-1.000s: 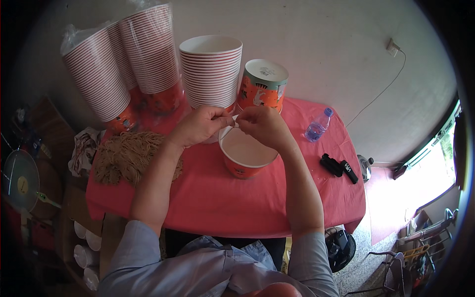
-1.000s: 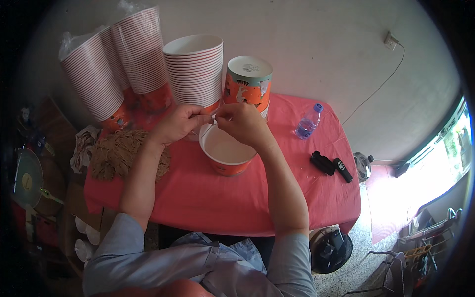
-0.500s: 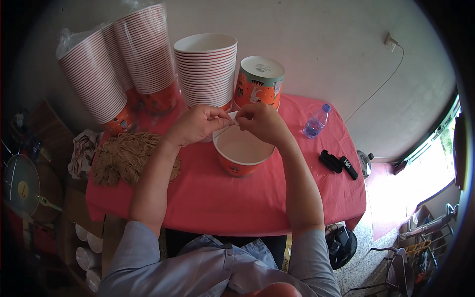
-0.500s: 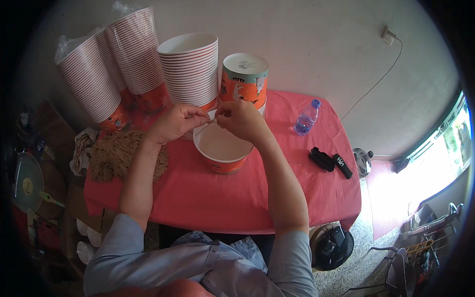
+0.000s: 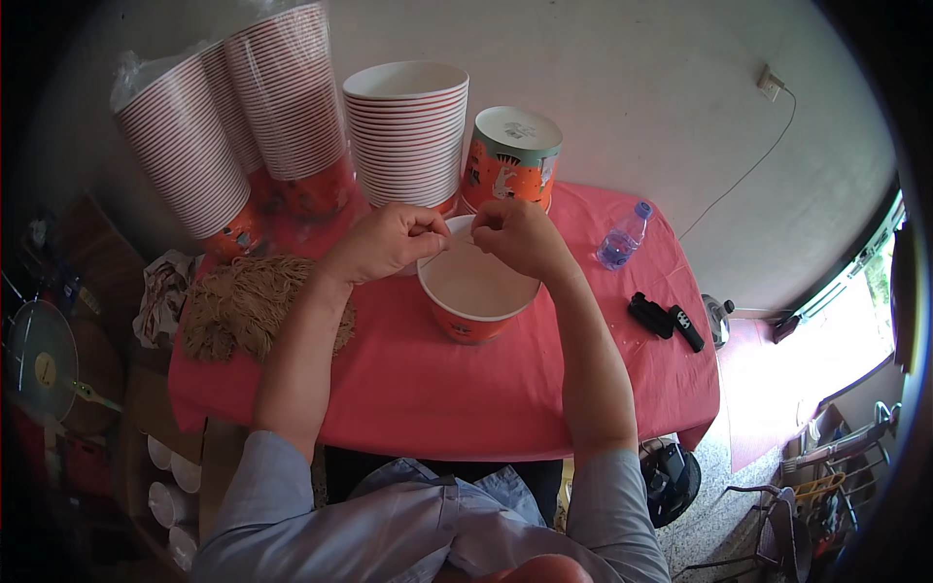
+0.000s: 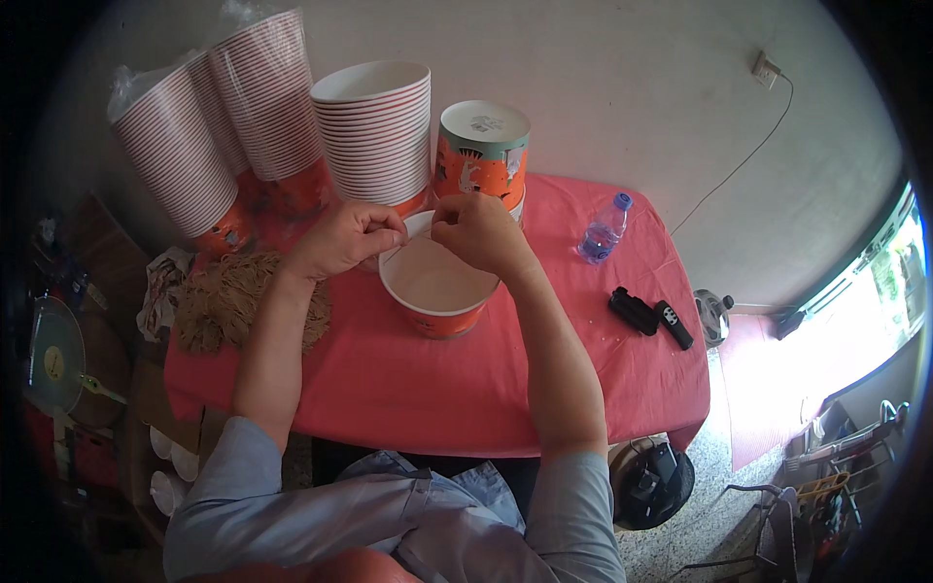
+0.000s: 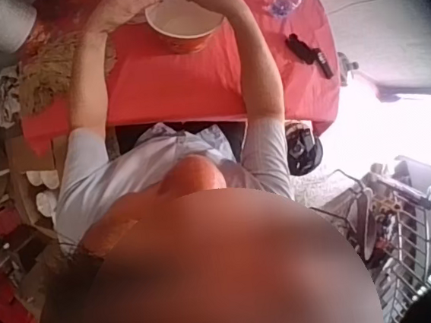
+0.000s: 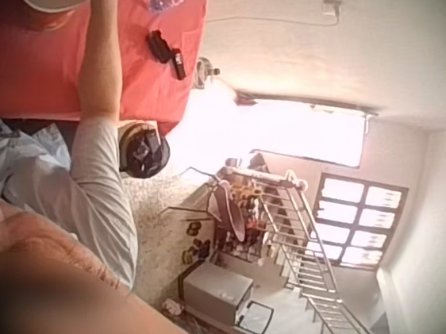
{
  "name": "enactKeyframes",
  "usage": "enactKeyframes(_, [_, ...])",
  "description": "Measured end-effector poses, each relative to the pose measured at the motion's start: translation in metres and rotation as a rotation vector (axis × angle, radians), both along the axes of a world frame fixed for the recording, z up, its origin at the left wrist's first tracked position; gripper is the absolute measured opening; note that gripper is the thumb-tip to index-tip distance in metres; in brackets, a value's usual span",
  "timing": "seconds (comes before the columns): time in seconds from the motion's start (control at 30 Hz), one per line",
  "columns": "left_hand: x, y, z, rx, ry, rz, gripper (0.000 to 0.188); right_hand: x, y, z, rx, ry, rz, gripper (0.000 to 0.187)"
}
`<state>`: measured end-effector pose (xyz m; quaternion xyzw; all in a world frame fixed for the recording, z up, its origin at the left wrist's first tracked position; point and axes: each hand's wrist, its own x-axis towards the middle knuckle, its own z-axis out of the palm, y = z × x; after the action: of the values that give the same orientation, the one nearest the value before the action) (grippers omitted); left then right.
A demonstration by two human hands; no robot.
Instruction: Threading string handles through pre-punched holes in paper buckets for packaging.
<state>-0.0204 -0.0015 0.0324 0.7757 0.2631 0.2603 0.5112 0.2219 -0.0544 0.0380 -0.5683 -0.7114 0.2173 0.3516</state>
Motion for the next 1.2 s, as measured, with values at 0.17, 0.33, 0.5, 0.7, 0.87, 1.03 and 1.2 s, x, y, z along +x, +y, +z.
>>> enactKeyframes(0.17, [0.004, -0.008, 0.011, -0.080, 0.033, 0.040, 0.016, 0.007, -0.003, 0.003, 0.030, 0.102, -0.002, 0.019])
enactKeyframes(0.33, [0.000, -0.012, 0.019, -0.041, 0.114, 0.114, 0.019, 0.010, -0.024, 0.032, -0.230, 0.242, 0.131, 0.024])
enactKeyframes(0.5, [0.008, -0.020, 0.018, 0.219, 0.145, 0.163, 0.024, 0.008, -0.026, 0.032, -0.211, 0.270, 0.224, 0.022])
enactKeyframes(0.7, [0.018, -0.021, 0.008, 0.236, 0.016, 0.038, 0.023, 0.008, -0.019, 0.024, -0.224, 0.357, 0.311, 0.016])
enactKeyframes(0.87, [0.019, -0.021, 0.007, 0.166, -0.057, 0.018, 0.019, 0.009, -0.020, 0.023, -0.201, 0.354, 0.303, 0.017])
enactKeyframes(1.03, [0.022, -0.025, 0.014, 0.138, -0.050, 0.112, 0.015, 0.007, -0.028, 0.032, -0.230, 0.246, 0.217, 0.008])
enactKeyframes(1.2, [0.018, -0.017, 0.002, 0.238, -0.018, 0.122, 0.012, 0.005, -0.024, 0.029, -0.194, 0.218, 0.204, 0.007])
